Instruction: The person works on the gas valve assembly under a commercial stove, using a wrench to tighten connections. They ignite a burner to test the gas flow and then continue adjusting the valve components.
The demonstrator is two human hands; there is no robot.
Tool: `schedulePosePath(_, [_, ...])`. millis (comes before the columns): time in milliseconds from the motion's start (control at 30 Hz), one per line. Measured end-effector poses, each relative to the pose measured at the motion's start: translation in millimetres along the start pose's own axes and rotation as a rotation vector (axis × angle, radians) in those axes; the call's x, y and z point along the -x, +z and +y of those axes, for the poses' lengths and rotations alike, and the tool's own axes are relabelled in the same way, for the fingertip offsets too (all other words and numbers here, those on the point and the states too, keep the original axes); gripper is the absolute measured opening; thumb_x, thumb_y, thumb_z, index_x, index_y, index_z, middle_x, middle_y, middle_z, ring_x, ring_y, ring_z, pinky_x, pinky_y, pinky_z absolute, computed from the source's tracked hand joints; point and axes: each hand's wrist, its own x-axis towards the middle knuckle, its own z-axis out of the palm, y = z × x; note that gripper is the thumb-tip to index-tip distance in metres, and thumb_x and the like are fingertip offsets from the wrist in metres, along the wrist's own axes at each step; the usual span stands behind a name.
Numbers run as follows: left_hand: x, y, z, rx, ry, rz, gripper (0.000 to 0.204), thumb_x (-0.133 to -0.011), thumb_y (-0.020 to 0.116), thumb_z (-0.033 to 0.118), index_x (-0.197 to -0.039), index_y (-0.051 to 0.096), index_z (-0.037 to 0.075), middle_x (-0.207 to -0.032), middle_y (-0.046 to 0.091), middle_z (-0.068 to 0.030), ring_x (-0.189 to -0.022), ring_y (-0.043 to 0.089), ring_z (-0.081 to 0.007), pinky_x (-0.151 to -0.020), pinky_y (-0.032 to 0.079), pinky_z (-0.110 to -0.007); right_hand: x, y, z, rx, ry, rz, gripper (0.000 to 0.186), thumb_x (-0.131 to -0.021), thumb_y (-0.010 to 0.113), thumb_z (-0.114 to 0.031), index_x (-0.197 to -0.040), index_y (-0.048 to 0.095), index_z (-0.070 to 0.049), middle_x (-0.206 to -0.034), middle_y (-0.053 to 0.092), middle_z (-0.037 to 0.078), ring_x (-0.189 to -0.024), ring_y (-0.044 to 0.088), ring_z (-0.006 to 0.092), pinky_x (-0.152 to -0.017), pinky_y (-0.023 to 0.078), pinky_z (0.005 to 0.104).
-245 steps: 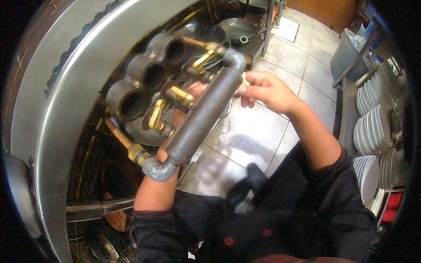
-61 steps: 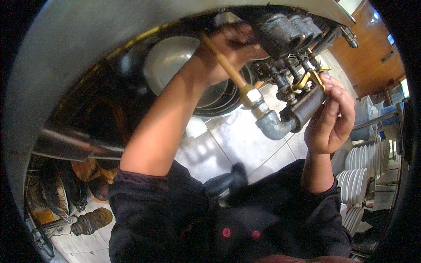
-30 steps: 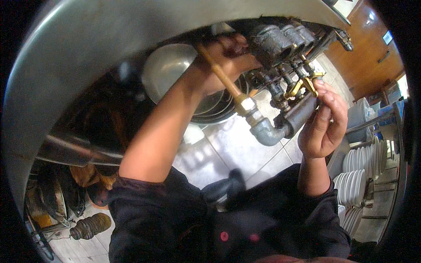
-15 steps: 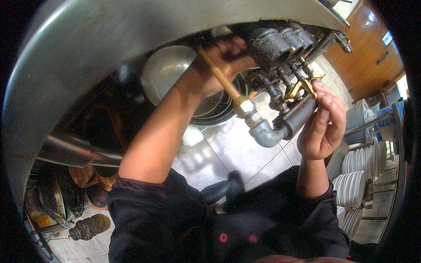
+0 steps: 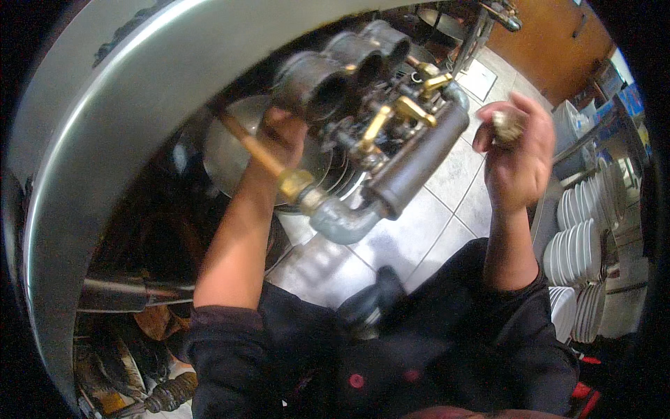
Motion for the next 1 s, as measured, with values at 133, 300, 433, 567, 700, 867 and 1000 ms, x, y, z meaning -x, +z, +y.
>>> schedulePosePath(133, [20, 25, 14, 0.015, -0.123, -0.209, 0.016, -0.091, 0.058, 0.013, -0.104, 0.061, 0.004, -0.096, 0.065, -0.0093, -0.091, 0.062, -0.0203, -0.082, 0.05, -0.035, 7, -7, 31, 0.171, 0.607, -0.1, 0.022, -0.093, 0.061, -0.024, -0.104, 0.052, -0.007, -0.073, 0.056, -0.001, -0.054, 0.043, 0.0033, -0.047, 0.033, 0.0196])
schedulePosePath(300, [24, 45, 30, 0.007, -0.166, -0.329, 0.018, -0.091, 0.06, 0.014, -0.106, 0.061, 0.004, -0.098, 0.065, -0.0086, -0.093, 0.062, -0.0195, -0.084, 0.05, -0.035, 13, -9, 45, 0.138, 0.848, -0.407, 0.017, -0.09, 0.065, -0.025, -0.09, 0.062, -0.008, -0.073, 0.057, -0.003, -0.061, 0.051, 0.0061, -0.054, 0.04, 0.0223])
schedulePosePath(433, [24, 58, 44, 0.008, -0.155, -0.361, 0.02, -0.091, 0.062, 0.015, -0.108, 0.061, 0.003, -0.1, 0.065, -0.008, -0.094, 0.061, -0.0188, -0.086, 0.049, -0.034, 25, -5, 53, -0.121, 1.023, -0.342, 0.028, -0.09, 0.063, -0.032, -0.092, 0.067, -0.004, -0.078, 0.062, 0.001, -0.062, 0.054, 0.0094, -0.054, 0.041, 0.0236])
schedulePosePath(567, [24, 69, 59, 0.018, -0.135, -0.391, 0.022, -0.091, 0.063, 0.016, -0.109, 0.061, 0.003, -0.101, 0.064, -0.0075, -0.096, 0.061, -0.0182, -0.087, 0.049, -0.034, 31, 2, 51, -0.47, 1.136, -0.284, 0.033, -0.092, 0.059, -0.033, -0.096, 0.066, -0.001, -0.085, 0.064, 0.005, -0.066, 0.056, 0.0125, -0.055, 0.042, 0.0253])
schedulePosePath(700, [22, 72, 68, 0.084, -0.052, -0.422, 0.022, -0.092, 0.064, 0.016, -0.109, 0.061, 0.002, -0.101, 0.065, -0.0076, -0.096, 0.061, -0.018, -0.087, 0.049, -0.034, 36, 6, 55, -0.342, 1.057, -0.51, 0.031, -0.091, 0.062, -0.032, -0.089, 0.067, -0.001, -0.069, 0.061, 0.003, -0.058, 0.053, 0.0099, -0.051, 0.04, 0.0245])
schedulePosePath(867, [26, 72, 60, 0.012, -0.035, -0.412, 0.018, -0.093, 0.061, 0.013, -0.106, 0.062, 0.002, -0.098, 0.065, -0.0078, -0.093, 0.061, -0.0181, -0.085, 0.05, -0.033, 38, 14, 50, -0.215, 1.021, -0.45, 0.029, -0.093, 0.062, -0.031, -0.084, 0.065, -0.003, -0.064, 0.056, 0.0, -0.052, 0.046, 0.0073, -0.048, 0.036, 0.0222])
schedulePosePath(1000, [22, 72, 63, 0.047, -0.115, -0.488, 0.017, -0.093, 0.06, 0.012, -0.106, 0.062, 0.002, -0.097, 0.065, -0.008, -0.093, 0.061, -0.0177, -0.085, 0.049, -0.032, 38, 15, 46, -0.148, 0.991, -0.43, 0.028, -0.094, 0.06, -0.029, -0.083, 0.064, -0.004, -0.067, 0.056, -0.001, -0.052, 0.044, 0.0055, -0.047, 0.034, 0.0214])
